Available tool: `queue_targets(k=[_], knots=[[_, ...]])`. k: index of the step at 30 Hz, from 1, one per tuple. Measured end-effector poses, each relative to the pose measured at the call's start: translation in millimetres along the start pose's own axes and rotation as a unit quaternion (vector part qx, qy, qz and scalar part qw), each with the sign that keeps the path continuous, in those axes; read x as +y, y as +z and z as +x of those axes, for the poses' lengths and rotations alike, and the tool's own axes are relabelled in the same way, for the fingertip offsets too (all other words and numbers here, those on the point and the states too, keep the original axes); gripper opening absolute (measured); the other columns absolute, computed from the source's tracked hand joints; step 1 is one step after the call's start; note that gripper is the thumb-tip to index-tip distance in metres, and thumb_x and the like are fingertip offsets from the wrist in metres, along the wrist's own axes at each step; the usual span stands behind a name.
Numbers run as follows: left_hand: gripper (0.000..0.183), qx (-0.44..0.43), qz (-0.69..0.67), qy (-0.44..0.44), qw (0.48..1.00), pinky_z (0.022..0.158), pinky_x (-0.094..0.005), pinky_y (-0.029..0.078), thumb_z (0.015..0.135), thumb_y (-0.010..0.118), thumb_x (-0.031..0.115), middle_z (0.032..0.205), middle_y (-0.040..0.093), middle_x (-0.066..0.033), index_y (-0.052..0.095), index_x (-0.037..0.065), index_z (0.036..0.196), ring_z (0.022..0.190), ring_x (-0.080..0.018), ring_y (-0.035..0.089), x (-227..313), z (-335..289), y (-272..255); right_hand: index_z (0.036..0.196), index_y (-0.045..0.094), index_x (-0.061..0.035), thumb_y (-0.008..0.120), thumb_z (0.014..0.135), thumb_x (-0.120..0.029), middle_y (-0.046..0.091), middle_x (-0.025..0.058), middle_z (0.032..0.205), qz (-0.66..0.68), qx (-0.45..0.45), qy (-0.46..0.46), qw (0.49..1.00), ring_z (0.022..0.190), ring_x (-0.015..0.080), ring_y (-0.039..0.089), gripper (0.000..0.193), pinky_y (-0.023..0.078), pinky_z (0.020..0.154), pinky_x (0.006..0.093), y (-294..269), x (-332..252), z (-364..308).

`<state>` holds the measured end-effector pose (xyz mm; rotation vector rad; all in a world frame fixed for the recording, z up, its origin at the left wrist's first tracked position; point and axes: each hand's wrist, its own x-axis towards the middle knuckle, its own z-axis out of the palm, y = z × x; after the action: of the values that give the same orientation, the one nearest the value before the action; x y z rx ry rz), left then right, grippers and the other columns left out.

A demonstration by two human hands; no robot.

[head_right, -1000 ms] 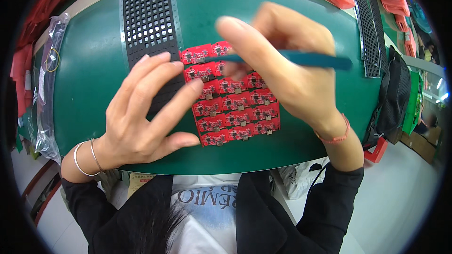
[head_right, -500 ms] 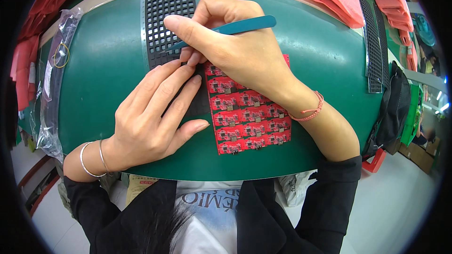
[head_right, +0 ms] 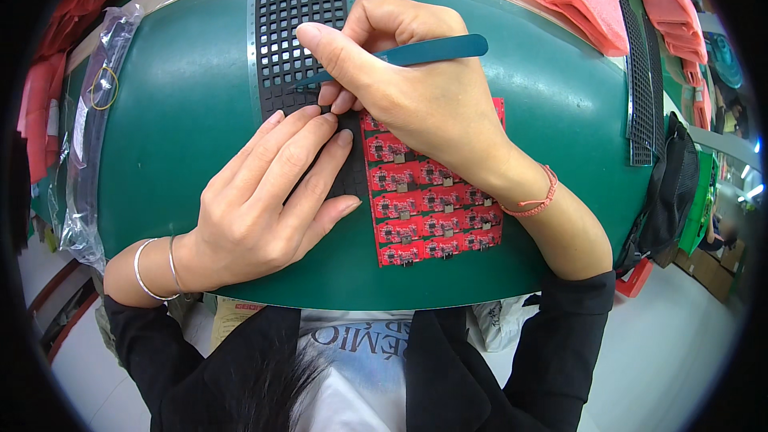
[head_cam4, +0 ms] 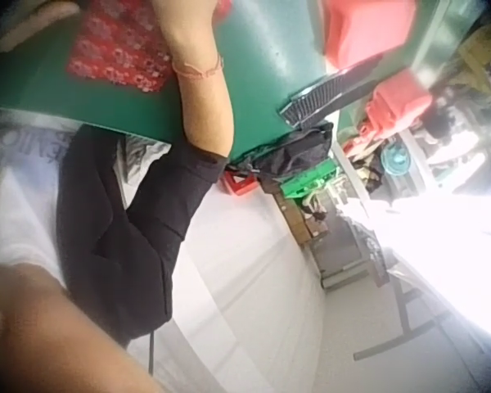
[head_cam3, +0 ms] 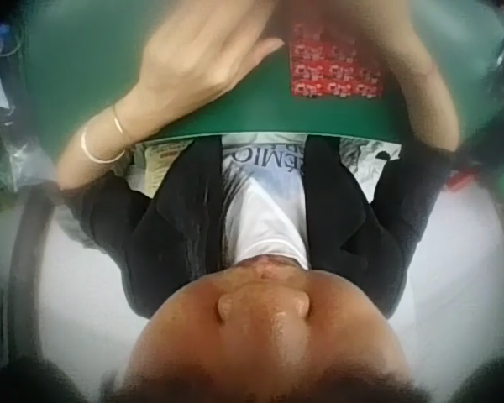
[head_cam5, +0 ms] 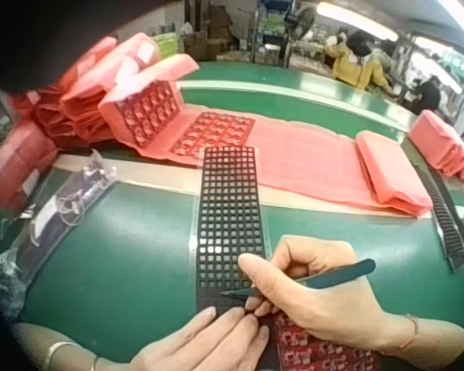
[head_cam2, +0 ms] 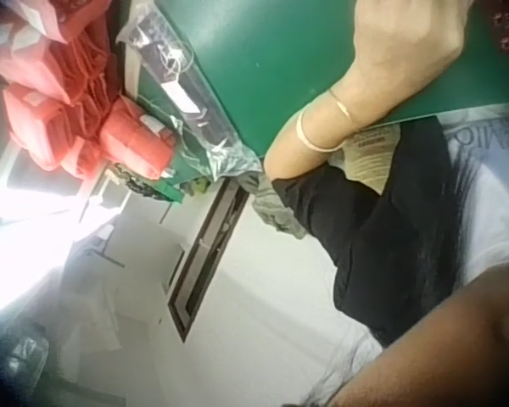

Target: The person places small electronic components onto red printed circuit boards using tweezers.

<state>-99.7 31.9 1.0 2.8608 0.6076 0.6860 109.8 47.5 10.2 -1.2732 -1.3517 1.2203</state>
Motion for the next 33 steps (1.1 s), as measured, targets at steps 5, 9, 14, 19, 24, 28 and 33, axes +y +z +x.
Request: queue_targets(k=[5,9,14,19,24,28,33], knots=[[0.048,-0.001,0.006,0.005,1.0,0.098,-0.0463,0.058,0.082,0.078,0.025,0.118,0.067,-0.0217,0.072,-0.009,0.114,0.112,-0.0364,0.069,1.3,0.2,0.1,0.087,0.064,-0.0012,0.07,0.101,-0.018,0.072,0.0084,0.076,-0.017,-0.003,0.006,1.0,0.066,0.0093,0.07,0.023,0.055,0.059,0.0204,1.1,-1.8,0.8],[0.051,-0.012,-0.018,-0.002,1.0,0.096,-0.0462,0.059,0.079,0.081,0.027,0.117,0.067,-0.0224,0.072,-0.01,0.113,0.111,-0.0376,0.069,4.7,6.2,-3.5,0.09,0.065,-0.0004,0.069,0.102,-0.019,0.072,0.0093,0.078,0.0,-0.007,-0.015,1.0,0.067,0.0104,0.07,0.022,0.055,0.059,0.0219,-0.9,-5.5,-2.5],[0.05,0.004,-0.044,-0.008,0.999,0.09,-0.044,0.06,0.077,0.083,0.027,0.115,0.068,-0.0206,0.072,-0.008,0.111,0.107,-0.0385,0.069,1.2,8.1,-3.6,0.092,0.06,0.002,0.062,0.105,-0.015,0.072,0.0147,0.079,-0.001,0.025,-0.086,0.996,0.066,0.0173,0.071,0.022,0.057,0.058,0.0279,-21.8,-26.2,-20.6],[0.048,0.023,-0.067,0.041,0.997,0.094,-0.0469,0.059,0.08,0.08,0.028,0.118,0.068,-0.0205,0.072,-0.005,0.114,0.11,-0.0383,0.068,16.9,12.8,-6.5,0.086,0.06,0.0034,0.068,0.099,-0.005,0.072,0.0155,0.079,0.019,0.014,-0.001,1.0,0.068,0.0197,0.075,0.018,0.06,0.057,0.0276,-75.3,-15.6,-90.2],[0.05,-0.031,-0.099,0.06,0.993,0.1,-0.0509,0.056,0.081,0.079,0.029,0.123,0.067,-0.0214,0.072,-0.004,0.116,0.118,-0.0397,0.066,44.3,34.4,3.0,0.085,0.061,0.0037,0.07,0.098,-0.005,0.072,0.0145,0.078,0.028,0.028,0.018,0.999,0.07,0.0196,0.075,0.018,0.061,0.057,0.0274,-101.3,5.8,-129.1],[0.05,-0.06,-0.068,0.072,0.993,0.102,-0.051,0.055,0.08,0.08,0.027,0.126,0.066,-0.0216,0.072,-0.005,0.118,0.121,-0.039,0.065,46.6,35.2,19.8,0.085,0.064,0.0033,0.073,0.097,-0.008,0.071,0.0108,0.076,0.008,0.057,0.042,0.997,0.071,0.0183,0.076,0.019,0.06,0.056,0.0249,-95.2,9.5,-128.2],[0.046,-0.052,-0.078,0.062,0.994,0.102,-0.0502,0.056,0.081,0.078,0.02,0.124,0.067,-0.0221,0.071,-0.006,0.118,0.118,-0.0377,0.067,48.7,35.5,22.1,0.083,0.064,0.003,0.073,0.097,-0.01,0.07,0.0088,0.073,0.002,0.061,0.038,0.997,0.069,0.0171,0.076,0.021,0.061,0.055,0.0249,-92.3,9.4,-128.4]])
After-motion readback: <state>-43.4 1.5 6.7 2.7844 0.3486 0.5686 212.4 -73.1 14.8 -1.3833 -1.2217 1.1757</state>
